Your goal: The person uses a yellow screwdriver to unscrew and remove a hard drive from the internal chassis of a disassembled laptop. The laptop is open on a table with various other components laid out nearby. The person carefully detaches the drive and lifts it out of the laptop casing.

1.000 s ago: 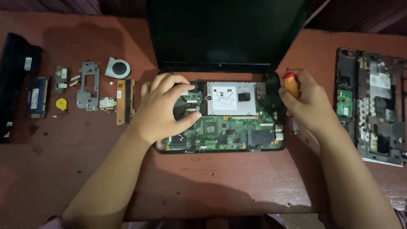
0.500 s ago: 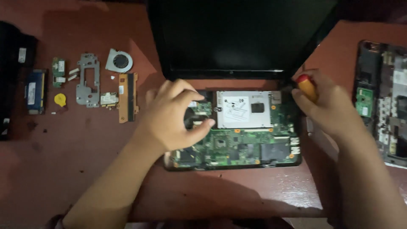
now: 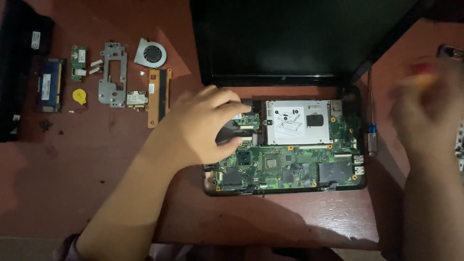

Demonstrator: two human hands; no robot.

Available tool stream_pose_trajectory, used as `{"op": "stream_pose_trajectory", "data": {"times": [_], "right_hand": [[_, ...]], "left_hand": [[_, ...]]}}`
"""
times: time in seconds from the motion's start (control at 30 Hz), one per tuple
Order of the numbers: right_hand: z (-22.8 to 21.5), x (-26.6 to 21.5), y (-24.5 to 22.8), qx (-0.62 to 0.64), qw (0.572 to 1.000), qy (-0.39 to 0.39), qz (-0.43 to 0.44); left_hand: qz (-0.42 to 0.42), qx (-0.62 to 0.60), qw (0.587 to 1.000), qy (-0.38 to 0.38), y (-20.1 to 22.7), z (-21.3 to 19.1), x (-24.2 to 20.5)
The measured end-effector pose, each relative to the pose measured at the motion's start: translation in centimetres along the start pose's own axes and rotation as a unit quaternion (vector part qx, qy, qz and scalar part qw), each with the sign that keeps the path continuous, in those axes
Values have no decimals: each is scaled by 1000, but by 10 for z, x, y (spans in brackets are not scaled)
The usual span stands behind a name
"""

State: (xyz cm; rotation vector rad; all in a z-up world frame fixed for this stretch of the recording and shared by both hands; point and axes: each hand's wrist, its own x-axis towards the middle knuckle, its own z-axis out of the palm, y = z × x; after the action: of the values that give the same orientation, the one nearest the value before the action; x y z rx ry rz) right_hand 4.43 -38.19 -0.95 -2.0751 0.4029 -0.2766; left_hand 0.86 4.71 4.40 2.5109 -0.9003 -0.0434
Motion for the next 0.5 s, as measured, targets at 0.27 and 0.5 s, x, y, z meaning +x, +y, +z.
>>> {"op": "stream_pose_trajectory", "data": {"times": [0.27,0.5], "right_hand": [[-64,93,215,102,914,44,-390],[13,-39,-57,76,912,-35,-402]], "left_hand": [[24,89,988,124,13,15,3],[-11,107,993,49,14,37,10]]}}
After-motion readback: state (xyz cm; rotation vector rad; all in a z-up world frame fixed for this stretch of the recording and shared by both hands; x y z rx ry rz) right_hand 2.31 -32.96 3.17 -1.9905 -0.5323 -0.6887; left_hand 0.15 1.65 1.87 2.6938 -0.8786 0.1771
